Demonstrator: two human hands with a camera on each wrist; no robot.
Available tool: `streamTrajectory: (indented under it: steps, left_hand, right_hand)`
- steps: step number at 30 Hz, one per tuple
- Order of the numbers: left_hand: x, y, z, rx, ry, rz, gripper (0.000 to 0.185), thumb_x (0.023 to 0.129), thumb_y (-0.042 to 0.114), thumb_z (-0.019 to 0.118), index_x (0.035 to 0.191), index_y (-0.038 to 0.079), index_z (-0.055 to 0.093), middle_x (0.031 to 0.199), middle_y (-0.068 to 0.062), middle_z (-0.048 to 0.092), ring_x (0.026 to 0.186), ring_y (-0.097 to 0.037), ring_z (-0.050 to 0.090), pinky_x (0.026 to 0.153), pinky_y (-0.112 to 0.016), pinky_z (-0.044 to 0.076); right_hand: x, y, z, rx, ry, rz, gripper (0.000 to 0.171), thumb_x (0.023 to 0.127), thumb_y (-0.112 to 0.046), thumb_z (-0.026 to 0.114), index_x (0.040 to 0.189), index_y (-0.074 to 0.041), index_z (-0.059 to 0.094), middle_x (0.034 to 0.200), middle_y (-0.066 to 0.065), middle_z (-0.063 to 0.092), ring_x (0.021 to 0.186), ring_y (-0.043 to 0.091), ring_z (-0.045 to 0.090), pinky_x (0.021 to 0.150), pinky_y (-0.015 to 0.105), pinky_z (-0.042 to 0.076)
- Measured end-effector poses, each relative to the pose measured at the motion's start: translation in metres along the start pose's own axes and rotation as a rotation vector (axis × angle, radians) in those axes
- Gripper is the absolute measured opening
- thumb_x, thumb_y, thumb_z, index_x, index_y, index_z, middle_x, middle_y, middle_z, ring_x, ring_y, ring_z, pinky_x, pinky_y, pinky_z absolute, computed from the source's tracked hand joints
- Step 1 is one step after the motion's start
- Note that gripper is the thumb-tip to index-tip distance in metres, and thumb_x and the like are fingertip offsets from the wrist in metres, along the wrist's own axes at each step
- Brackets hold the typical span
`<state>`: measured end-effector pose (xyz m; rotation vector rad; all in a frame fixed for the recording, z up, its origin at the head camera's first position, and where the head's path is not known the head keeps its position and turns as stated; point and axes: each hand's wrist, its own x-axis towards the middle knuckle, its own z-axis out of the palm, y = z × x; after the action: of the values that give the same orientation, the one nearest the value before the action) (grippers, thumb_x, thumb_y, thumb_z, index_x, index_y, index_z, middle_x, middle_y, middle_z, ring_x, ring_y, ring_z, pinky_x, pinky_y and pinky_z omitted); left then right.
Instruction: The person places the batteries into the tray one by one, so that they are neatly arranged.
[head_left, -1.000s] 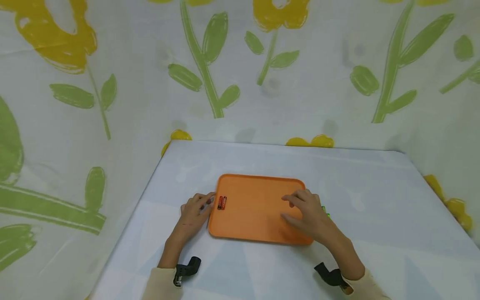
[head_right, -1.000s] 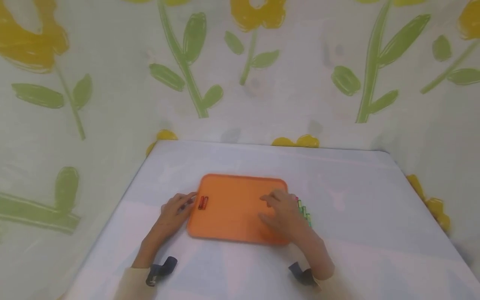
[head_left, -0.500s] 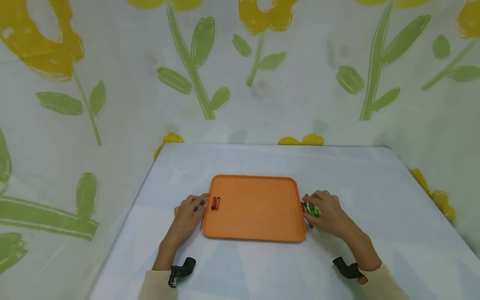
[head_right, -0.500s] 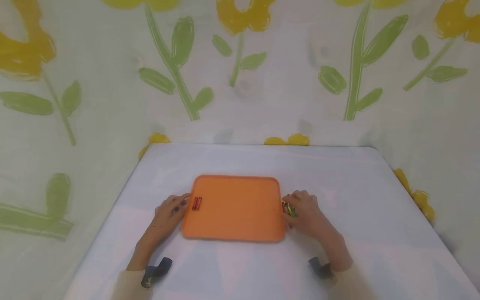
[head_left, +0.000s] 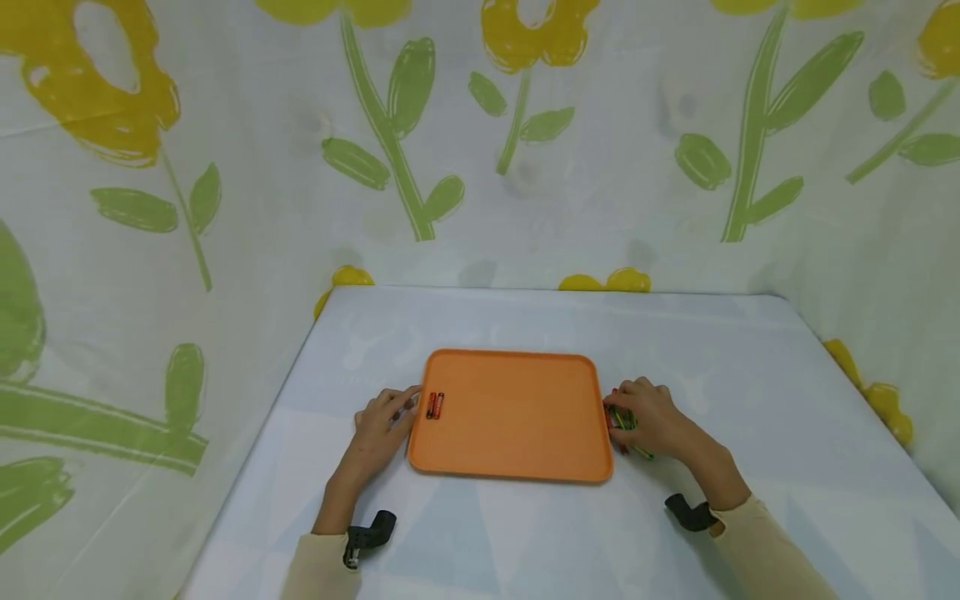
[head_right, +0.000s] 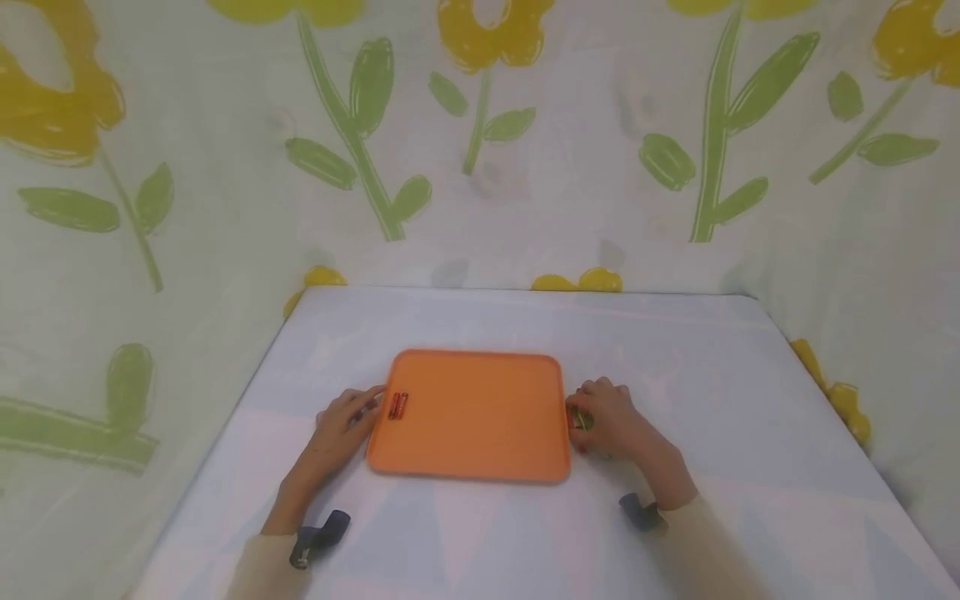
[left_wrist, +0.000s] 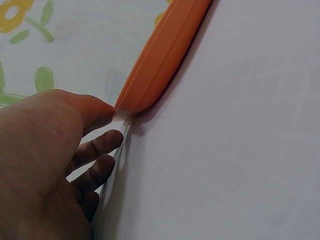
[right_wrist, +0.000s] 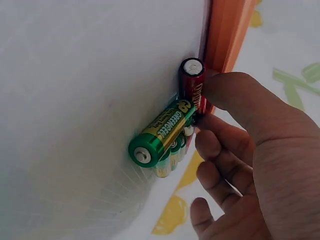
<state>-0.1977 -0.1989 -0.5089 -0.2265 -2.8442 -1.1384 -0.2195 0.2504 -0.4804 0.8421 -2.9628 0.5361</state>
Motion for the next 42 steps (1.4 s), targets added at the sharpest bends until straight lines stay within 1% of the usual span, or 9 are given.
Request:
streamTrajectory:
  steps: [2,5,9,12,19,26,34,38,42]
  left_hand:
    - [0.001,0.0,0.0,-0.002,0.004,0.006,0.041,0.103,0.024,0.059,0.144,0.018,0.057,0.108,0.002,0.057,0.094,-0.018,0.049,0.092,-0.049,0.02]
    - [0.001,0.001,-0.001,-0.004,0.009,0.018,0.041,0.102,0.024,0.06,0.143,0.017,0.058,0.108,0.002,0.058,0.094,-0.018,0.049,0.092,-0.049,0.02]
    - [0.001,0.001,-0.002,-0.02,0.011,0.033,0.041,0.102,0.023,0.06,0.143,0.016,0.058,0.108,0.0,0.058,0.093,-0.019,0.049,0.094,-0.05,0.02]
    - [-0.001,-0.001,-0.001,-0.015,0.015,0.029,0.041,0.102,0.023,0.061,0.143,0.017,0.058,0.107,0.001,0.058,0.093,-0.018,0.049,0.093,-0.05,0.02]
    - [-0.001,-0.006,0.001,-0.02,0.0,-0.005,0.041,0.102,0.023,0.059,0.143,0.018,0.058,0.109,0.001,0.058,0.094,-0.018,0.05,0.092,-0.048,0.02]
    - [-0.001,-0.002,0.002,-0.01,0.033,0.019,0.041,0.102,0.021,0.061,0.142,0.019,0.058,0.11,0.001,0.06,0.094,-0.018,0.051,0.091,-0.048,0.023]
    - [-0.001,-0.002,0.002,-0.026,0.001,-0.002,0.042,0.102,0.02,0.061,0.143,0.02,0.057,0.112,0.001,0.06,0.094,-0.016,0.049,0.092,-0.047,0.021]
    - [0.001,-0.002,0.002,-0.009,0.006,0.01,0.041,0.102,0.02,0.061,0.143,0.019,0.058,0.112,0.002,0.06,0.093,-0.016,0.048,0.091,-0.047,0.023]
    - [-0.002,-0.001,0.002,0.005,0.037,0.025,0.041,0.1,0.017,0.063,0.141,0.018,0.06,0.11,0.002,0.061,0.091,-0.015,0.049,0.089,-0.047,0.025]
  right_hand:
    - [0.001,0.0,-0.002,-0.014,0.007,0.013,0.038,0.08,-0.025,0.085,0.111,-0.008,0.073,0.098,0.0,0.058,0.091,0.02,0.046,0.074,0.04,0.03]
    - [0.0,-0.001,-0.004,-0.027,0.053,0.018,0.035,0.078,-0.029,0.086,0.105,-0.011,0.073,0.094,-0.003,0.057,0.09,0.02,0.046,0.074,0.041,0.03]
    - [-0.006,-0.003,-0.003,-0.018,0.132,-0.003,0.035,0.076,-0.029,0.088,0.102,-0.01,0.074,0.09,-0.003,0.056,0.088,0.021,0.047,0.072,0.04,0.029]
    - [-0.009,-0.009,-0.002,0.002,0.167,-0.022,0.037,0.075,-0.026,0.089,0.104,-0.008,0.073,0.088,-0.002,0.056,0.087,0.019,0.045,0.072,0.039,0.027]
    - [-0.006,-0.029,-0.003,0.096,0.208,-0.043,0.035,0.076,-0.021,0.088,0.105,-0.008,0.072,0.086,-0.001,0.055,0.085,0.015,0.041,0.073,0.039,0.027]
    - [0.003,-0.043,0.002,0.129,0.234,-0.073,0.036,0.076,-0.021,0.088,0.106,-0.01,0.071,0.085,-0.001,0.054,0.085,0.014,0.041,0.075,0.039,0.027]
    - [0.011,-0.059,0.014,0.179,0.254,-0.072,0.037,0.075,-0.02,0.09,0.106,-0.01,0.071,0.085,-0.006,0.051,0.085,0.013,0.041,0.079,0.041,0.028]
    - [0.018,-0.065,0.02,0.207,0.3,-0.116,0.037,0.073,-0.02,0.091,0.104,-0.011,0.072,0.084,-0.006,0.05,0.085,0.01,0.039,0.078,0.041,0.028]
    - [0.028,-0.073,0.028,0.193,0.332,-0.154,0.037,0.072,-0.021,0.092,0.102,-0.012,0.072,0.082,-0.007,0.048,0.084,0.01,0.041,0.075,0.039,0.03]
